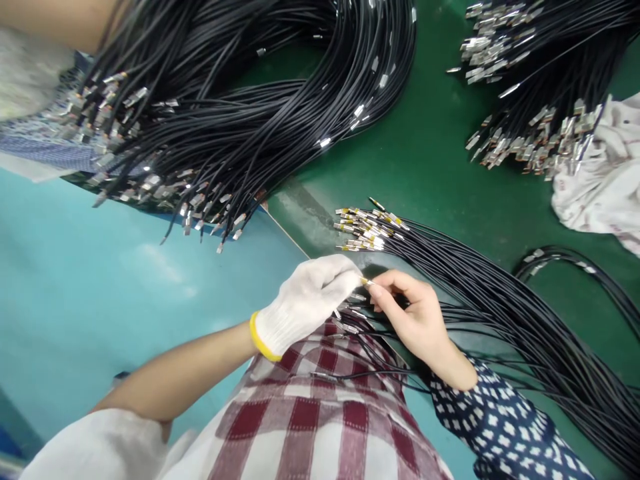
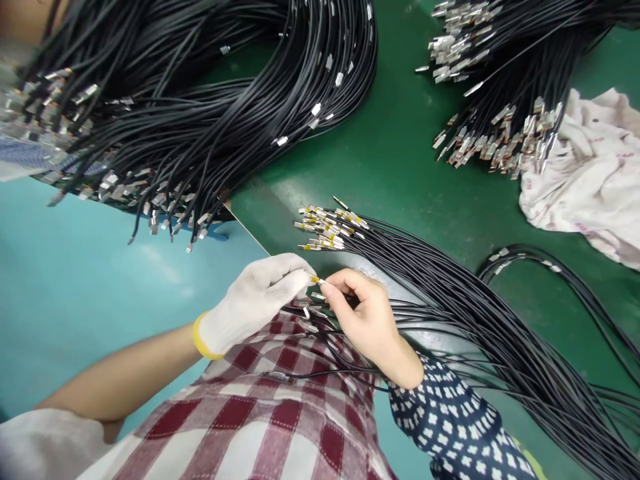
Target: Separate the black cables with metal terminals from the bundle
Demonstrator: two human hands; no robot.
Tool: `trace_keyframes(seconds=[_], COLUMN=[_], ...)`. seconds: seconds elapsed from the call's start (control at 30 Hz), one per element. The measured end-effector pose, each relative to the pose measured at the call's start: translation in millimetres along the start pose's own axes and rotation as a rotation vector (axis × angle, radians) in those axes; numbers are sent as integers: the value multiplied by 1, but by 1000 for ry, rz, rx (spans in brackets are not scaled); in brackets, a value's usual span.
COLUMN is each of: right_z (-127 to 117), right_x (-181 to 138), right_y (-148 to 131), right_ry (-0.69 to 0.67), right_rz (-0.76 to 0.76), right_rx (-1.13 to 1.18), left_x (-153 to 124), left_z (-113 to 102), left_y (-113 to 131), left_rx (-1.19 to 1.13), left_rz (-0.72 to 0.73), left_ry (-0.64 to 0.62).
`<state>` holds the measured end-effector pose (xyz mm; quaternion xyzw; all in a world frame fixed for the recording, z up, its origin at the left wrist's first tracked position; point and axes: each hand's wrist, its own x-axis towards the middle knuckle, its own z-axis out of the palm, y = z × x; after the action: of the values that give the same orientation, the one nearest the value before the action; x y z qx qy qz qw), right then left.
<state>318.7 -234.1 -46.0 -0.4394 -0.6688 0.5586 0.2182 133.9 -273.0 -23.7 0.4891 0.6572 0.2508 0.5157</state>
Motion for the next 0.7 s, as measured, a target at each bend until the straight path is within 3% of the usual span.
trace_keyframes(seconds=[0.2,0.37,0.47,0.57,0.7], right_z=[-2,-2,-1,0,2], right_x=[-4,-6,-7,-7,-6], right_y=[2,3,3,5,7], right_ry=[-1,-14,-23,5,55], right_rz=[-85,-104,-140,-201,-248], right_rx=[-108,-79,-67,-97,-150], left_x=[-1,2,5,8,8], left_z=[7,8,5,2,0], left_y=[-8,-21,-20,-15,-10], left_rx=[-11,161,188,123,-43], left_rz=[72,402,528,510,345], left_ry=[94,96,100,22,-73])
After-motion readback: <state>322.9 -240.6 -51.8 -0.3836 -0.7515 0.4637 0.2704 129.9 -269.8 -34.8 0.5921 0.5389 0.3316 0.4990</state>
